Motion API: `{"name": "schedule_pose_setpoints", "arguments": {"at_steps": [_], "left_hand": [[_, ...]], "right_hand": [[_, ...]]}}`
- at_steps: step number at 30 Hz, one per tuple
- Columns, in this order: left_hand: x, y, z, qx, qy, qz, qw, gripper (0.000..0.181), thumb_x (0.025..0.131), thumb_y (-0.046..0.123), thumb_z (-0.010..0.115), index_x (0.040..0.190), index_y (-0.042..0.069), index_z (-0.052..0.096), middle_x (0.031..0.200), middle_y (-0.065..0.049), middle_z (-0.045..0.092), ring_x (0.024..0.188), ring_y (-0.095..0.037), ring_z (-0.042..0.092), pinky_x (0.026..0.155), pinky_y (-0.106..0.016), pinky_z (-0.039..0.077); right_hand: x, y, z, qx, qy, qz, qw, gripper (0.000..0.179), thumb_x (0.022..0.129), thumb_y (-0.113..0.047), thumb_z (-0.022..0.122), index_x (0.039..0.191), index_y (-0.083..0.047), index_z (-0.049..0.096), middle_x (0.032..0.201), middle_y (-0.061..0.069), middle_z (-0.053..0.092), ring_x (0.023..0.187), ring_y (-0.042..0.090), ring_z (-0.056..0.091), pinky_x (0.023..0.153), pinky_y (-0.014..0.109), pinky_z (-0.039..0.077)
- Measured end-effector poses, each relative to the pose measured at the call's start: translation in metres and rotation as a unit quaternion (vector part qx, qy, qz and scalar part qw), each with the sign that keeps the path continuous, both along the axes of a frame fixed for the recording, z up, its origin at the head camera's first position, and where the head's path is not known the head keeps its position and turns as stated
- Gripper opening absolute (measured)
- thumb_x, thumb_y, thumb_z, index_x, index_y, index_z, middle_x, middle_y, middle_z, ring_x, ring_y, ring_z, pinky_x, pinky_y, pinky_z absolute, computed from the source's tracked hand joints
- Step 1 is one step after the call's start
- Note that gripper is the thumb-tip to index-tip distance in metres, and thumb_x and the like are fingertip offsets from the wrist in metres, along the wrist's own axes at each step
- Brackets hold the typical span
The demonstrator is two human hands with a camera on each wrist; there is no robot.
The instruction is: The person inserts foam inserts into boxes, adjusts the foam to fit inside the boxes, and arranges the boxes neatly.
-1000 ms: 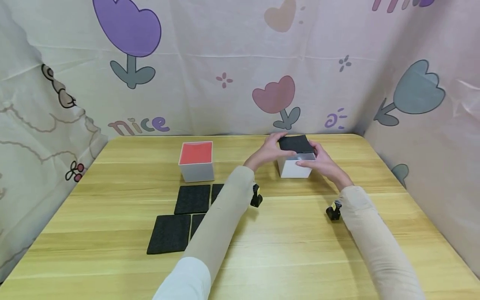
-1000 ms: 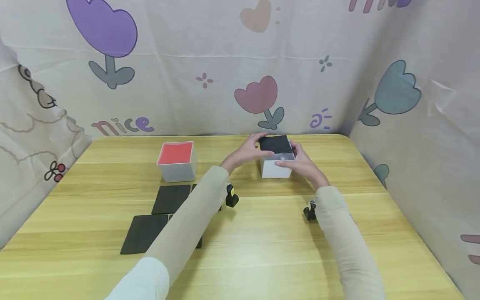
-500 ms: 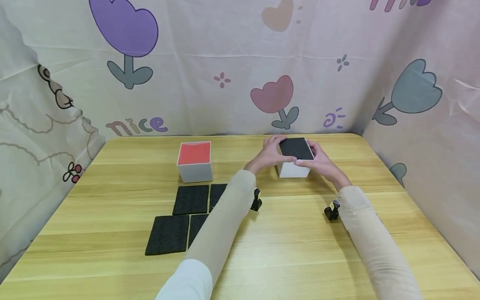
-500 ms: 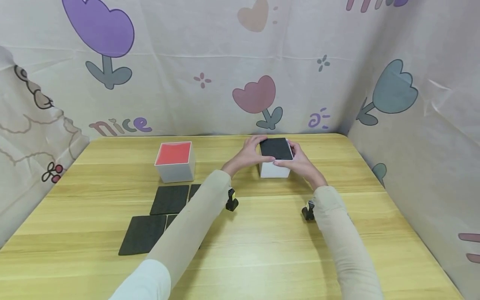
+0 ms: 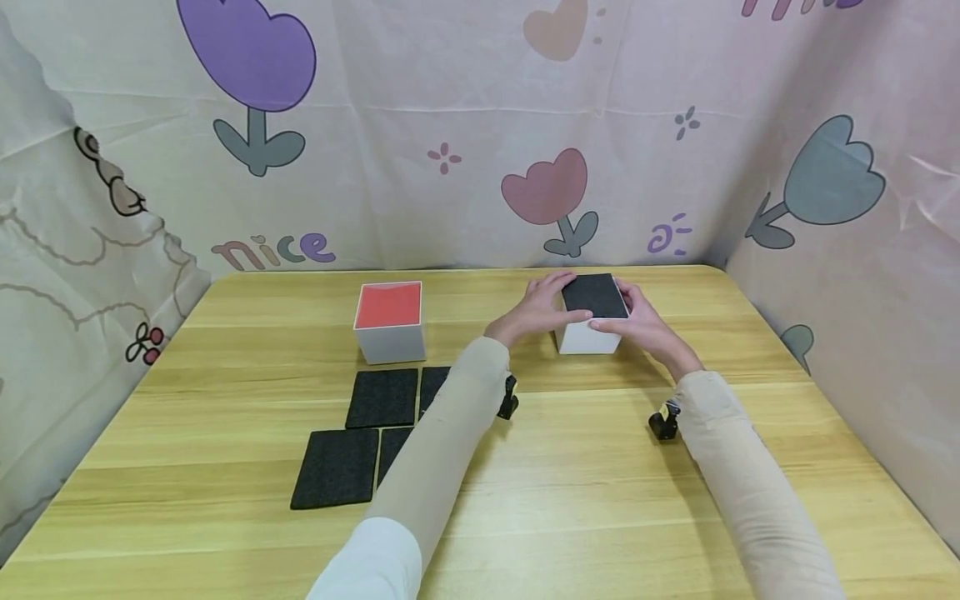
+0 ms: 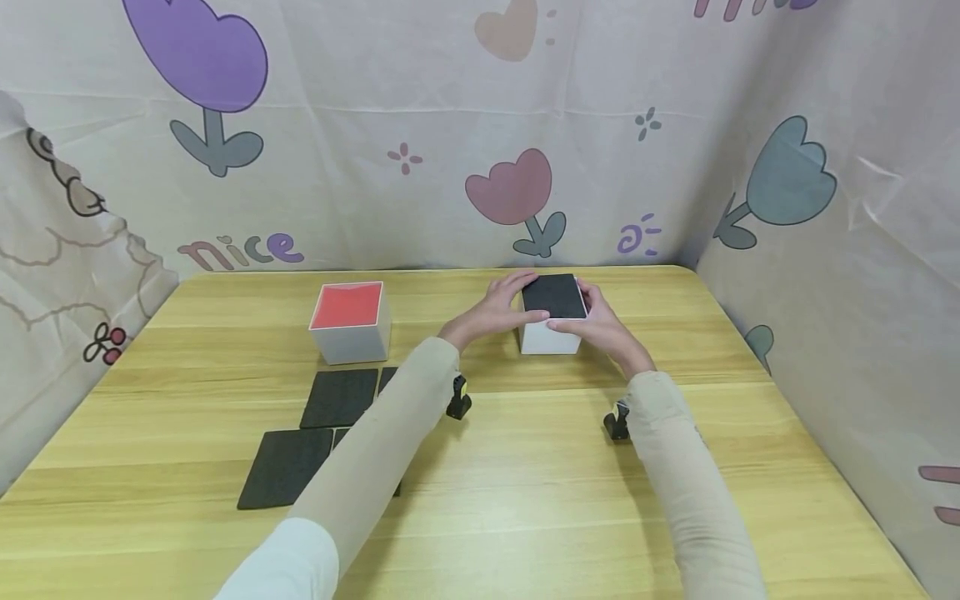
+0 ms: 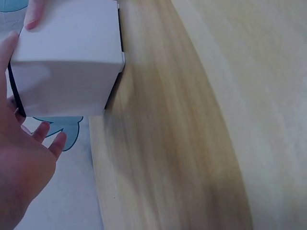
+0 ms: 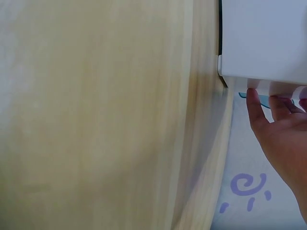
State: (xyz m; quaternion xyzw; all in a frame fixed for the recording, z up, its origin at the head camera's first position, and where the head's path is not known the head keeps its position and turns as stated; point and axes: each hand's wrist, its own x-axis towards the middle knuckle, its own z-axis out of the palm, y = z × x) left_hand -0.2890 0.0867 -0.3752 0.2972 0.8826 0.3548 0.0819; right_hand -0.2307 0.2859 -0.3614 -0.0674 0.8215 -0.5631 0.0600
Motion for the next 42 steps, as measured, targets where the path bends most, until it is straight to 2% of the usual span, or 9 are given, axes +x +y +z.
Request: {"name": "schedule_pose_setpoints", "arguments": {"at_steps": [4, 11, 14, 18, 23, 27, 31, 36, 42], "left_hand": [[-0.002, -0.004, 0.003, -0.019, -0.001, -0.018, 0.9997, 0.08, 0.089, 0.048, 0.064, 0.154, 0.017, 0.028, 0.158, 0.001, 0.021, 0.139, -0.025, 0.019, 0.111, -0.041, 0.025], [-0.004, -0.01, 0.01, -0.07, 0.007, -0.043, 0.9966, 0.074, 0.096, 0.048, 0.053, 0.156, 0.019, 0.021, 0.161, 0.002, 0.012, 0.141, -0.027, 0.013, 0.113, -0.042, 0.021], [-0.007, -0.008, 0.01, -0.105, 0.033, -0.055, 0.9924, 0.062, 0.102, 0.043, 0.041, 0.155, 0.018, 0.021, 0.162, 0.001, 0.008, 0.144, -0.026, 0.01, 0.114, -0.04, 0.014], [-0.006, -0.001, 0.013, -0.16, 0.082, -0.058, 0.9819, 0.051, 0.105, 0.036, 0.031, 0.154, 0.022, 0.025, 0.161, 0.002, 0.01, 0.146, -0.025, 0.007, 0.115, -0.042, 0.01], [0.006, 0.015, 0.028, -0.208, 0.138, -0.08, 0.965, 0.047, 0.105, 0.028, 0.032, 0.152, 0.026, 0.034, 0.158, 0.008, 0.022, 0.146, -0.018, 0.011, 0.116, -0.044, 0.006], [0.015, 0.029, 0.036, -0.216, 0.155, -0.115, 0.9572, 0.047, 0.105, 0.029, 0.031, 0.151, 0.023, 0.036, 0.156, 0.007, 0.029, 0.144, -0.013, 0.018, 0.116, -0.043, 0.007], [0.021, 0.037, 0.035, -0.236, 0.156, -0.14, 0.9487, 0.05, 0.105, 0.035, 0.03, 0.152, 0.019, 0.034, 0.156, 0.003, 0.028, 0.143, -0.013, 0.021, 0.116, -0.039, 0.012], [0.026, 0.039, 0.031, -0.271, 0.181, -0.152, 0.9331, 0.053, 0.104, 0.04, 0.034, 0.152, 0.017, 0.032, 0.155, 0.002, 0.03, 0.143, -0.015, 0.023, 0.116, -0.04, 0.013], [0.026, 0.038, 0.024, -0.258, 0.179, -0.147, 0.938, 0.064, 0.1, 0.048, 0.043, 0.154, 0.017, 0.027, 0.157, 0.003, 0.025, 0.145, -0.015, 0.015, 0.116, -0.042, 0.008]], "right_hand": [[0.006, -0.004, 0.006, 0.021, -0.006, -0.005, 0.9997, 0.093, 0.085, -0.01, 0.07, 0.15, 0.007, 0.006, 0.15, 0.031, 0.019, 0.136, 0.04, 0.024, 0.111, 0.05, 0.021], [0.005, -0.005, 0.007, 0.025, -0.009, -0.014, 0.9996, 0.093, 0.085, -0.011, 0.07, 0.151, 0.005, 0.006, 0.15, 0.03, 0.02, 0.136, 0.039, 0.023, 0.112, 0.049, 0.02], [0.002, -0.004, 0.005, 0.029, -0.012, -0.015, 0.9994, 0.095, 0.085, -0.011, 0.071, 0.151, 0.005, 0.005, 0.15, 0.031, 0.019, 0.137, 0.04, 0.021, 0.112, 0.051, 0.018], [-0.009, 0.004, -0.01, 0.029, -0.007, -0.019, 0.9994, 0.097, 0.085, -0.013, 0.072, 0.153, 0.001, 0.005, 0.151, 0.028, 0.02, 0.137, 0.038, 0.023, 0.112, 0.049, 0.02], [-0.016, 0.01, -0.022, 0.016, 0.005, -0.019, 0.9997, 0.094, 0.085, -0.012, 0.072, 0.153, -0.002, 0.008, 0.147, 0.026, 0.026, 0.131, 0.034, 0.031, 0.109, 0.045, 0.027], [-0.015, 0.012, -0.022, 0.006, 0.001, -0.005, 1.0, 0.09, 0.088, -0.01, 0.068, 0.153, -0.002, 0.006, 0.149, 0.025, 0.022, 0.133, 0.034, 0.029, 0.11, 0.044, 0.027], [-0.015, 0.013, -0.022, -0.005, 0.0, 0.006, 1.0, 0.089, 0.089, -0.004, 0.063, 0.153, -0.001, 0.001, 0.153, 0.026, 0.014, 0.138, 0.034, 0.023, 0.113, 0.045, 0.021], [-0.016, 0.012, -0.023, -0.005, 0.008, 0.003, 0.9999, 0.088, 0.087, 0.002, 0.061, 0.152, 0.002, 0.002, 0.15, 0.028, 0.018, 0.136, 0.037, 0.025, 0.112, 0.045, 0.023], [-0.015, 0.012, -0.025, -0.014, 0.016, -0.001, 0.9998, 0.087, 0.087, -0.003, 0.064, 0.151, 0.003, 0.006, 0.149, 0.027, 0.023, 0.135, 0.036, 0.029, 0.113, 0.044, 0.022]]}}
